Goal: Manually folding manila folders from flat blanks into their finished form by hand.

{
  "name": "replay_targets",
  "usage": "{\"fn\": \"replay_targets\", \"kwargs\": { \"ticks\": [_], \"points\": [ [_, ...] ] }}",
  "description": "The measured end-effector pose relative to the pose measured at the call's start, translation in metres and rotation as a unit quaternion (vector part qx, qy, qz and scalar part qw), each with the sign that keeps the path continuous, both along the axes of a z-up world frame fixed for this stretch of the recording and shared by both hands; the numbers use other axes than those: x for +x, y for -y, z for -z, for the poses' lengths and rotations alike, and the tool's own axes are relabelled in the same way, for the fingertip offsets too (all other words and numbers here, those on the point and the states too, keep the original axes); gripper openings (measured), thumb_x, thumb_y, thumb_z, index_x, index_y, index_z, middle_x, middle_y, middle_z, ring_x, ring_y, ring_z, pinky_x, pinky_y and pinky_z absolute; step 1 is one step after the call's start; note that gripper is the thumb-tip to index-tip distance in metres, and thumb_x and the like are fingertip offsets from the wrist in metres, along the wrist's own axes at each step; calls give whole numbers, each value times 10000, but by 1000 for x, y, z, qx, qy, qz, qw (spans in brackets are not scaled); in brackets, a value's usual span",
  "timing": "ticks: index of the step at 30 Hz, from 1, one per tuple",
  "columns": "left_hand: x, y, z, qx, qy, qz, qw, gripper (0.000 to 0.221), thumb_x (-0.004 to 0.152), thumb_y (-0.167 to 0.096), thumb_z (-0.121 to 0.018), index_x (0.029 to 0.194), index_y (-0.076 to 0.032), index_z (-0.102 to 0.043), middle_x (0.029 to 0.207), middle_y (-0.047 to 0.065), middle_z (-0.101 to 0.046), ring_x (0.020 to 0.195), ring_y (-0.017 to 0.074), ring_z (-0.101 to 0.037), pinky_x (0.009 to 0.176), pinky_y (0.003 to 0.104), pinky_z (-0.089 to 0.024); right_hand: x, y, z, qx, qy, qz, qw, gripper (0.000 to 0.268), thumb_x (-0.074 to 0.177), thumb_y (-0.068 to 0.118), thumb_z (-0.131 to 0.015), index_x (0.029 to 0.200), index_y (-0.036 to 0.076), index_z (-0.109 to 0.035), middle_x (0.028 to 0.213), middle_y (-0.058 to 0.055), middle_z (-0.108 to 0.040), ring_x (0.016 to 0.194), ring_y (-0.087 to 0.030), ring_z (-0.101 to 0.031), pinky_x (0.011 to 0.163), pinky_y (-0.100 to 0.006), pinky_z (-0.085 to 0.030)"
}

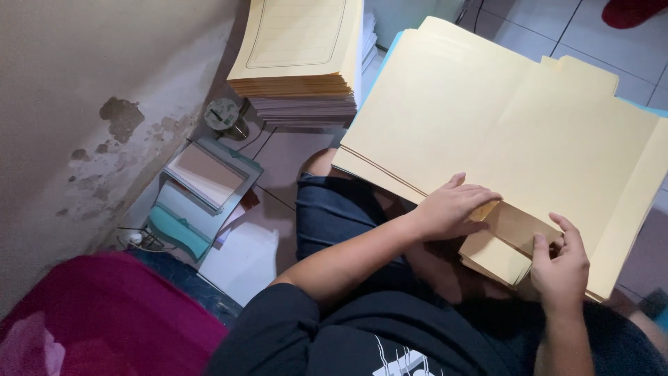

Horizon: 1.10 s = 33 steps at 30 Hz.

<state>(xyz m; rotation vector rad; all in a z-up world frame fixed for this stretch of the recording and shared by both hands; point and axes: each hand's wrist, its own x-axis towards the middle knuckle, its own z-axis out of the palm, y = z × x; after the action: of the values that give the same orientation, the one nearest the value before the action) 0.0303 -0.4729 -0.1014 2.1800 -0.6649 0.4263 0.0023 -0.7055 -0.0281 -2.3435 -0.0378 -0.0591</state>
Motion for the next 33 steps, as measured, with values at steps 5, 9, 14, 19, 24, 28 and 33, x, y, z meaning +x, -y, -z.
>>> {"fn": "replay_targets", "kwargs": {
  "ticks": [5, 9, 14, 19, 24, 28, 33],
  "points": [
    [7, 15, -6, 169, 116, -94, 974, 863, 964, -505, -746, 1644, -315, -251, 1556, 64, -551, 1429, 236, -554, 1053, 483, -493, 20, 4, 10, 6, 35, -29, 999, 394, 1062, 31, -603, 1454, 70, -612, 726, -15, -317, 616, -172, -357, 657, -318, -348],
    [12, 15, -14, 135, 119, -59, 982, 389, 1020, -411, -615, 1380, -273, -572, 1520, 124, -530, 1404, 321, -552, 1053, 560, -497, 23, -6, -4, 23, 17, -15, 999, 357, 1089, 41, -590, 1445, 57, -610, 750, -3, -306, 630, -153, -337, 636, -305, -329],
    [14, 11, -8, 193, 80, -54, 976, 543, 1005, -507, -626, 1490, -320, -472, 1530, 116, -543, 1460, 356, -496, 1190, 538, -414, 33, 1, 13, 62, 19, -41, 997, 336, 1083, 36, -575, 1415, 53, -620, 725, 12, -340, 613, -107, -335, 601, -266, -305],
    [20, 10, -1, 163, 71, -41, 983, 625, 1006, -506, -636, 1542, -278, -408, 1462, 61, -606, 1439, 313, -509, 1140, 520, -413, 35, -3, 5, 97, -16, -26, 995, 251, 1106, 70, -563, 1336, 101, -661, 732, 15, -431, 584, -88, -330, 544, -266, -290],
    [19, 13, 1, 162, 56, -58, 984, 695, 961, -410, -701, 1560, -240, -391, 1497, 51, -594, 1475, 293, -499, 1167, 529, -399, 45, 5, 26, 105, 25, -48, 993, 191, 1119, 45, -583, 1275, 53, -693, 1070, -49, -672, 819, -101, -531, 697, -250, -434],
    [19, 12, -3, 154, 49, -64, 985, 649, 973, -496, -653, 1511, -183, -470, 1490, 40, -604, 1452, 290, -522, 1172, 532, -405, 40, 6, 39, -94, 146, -59, 983, 294, 1038, 27, -686, 1326, -10, -731, 1175, -177, -600, 954, -297, -598, 852, -412, -522],
    [22, 16, 5, 139, 35, -65, 988, 713, 945, -511, -678, 1497, -112, -468, 1493, 32, -613, 1457, 287, -524, 1201, 544, -392, 29, 1, 23, -80, 147, -52, 985, 298, 1029, -26, -680, 1325, -27, -711, 1177, -192, -590, 817, -287, -592, 805, -402, -524]
  ]
}}
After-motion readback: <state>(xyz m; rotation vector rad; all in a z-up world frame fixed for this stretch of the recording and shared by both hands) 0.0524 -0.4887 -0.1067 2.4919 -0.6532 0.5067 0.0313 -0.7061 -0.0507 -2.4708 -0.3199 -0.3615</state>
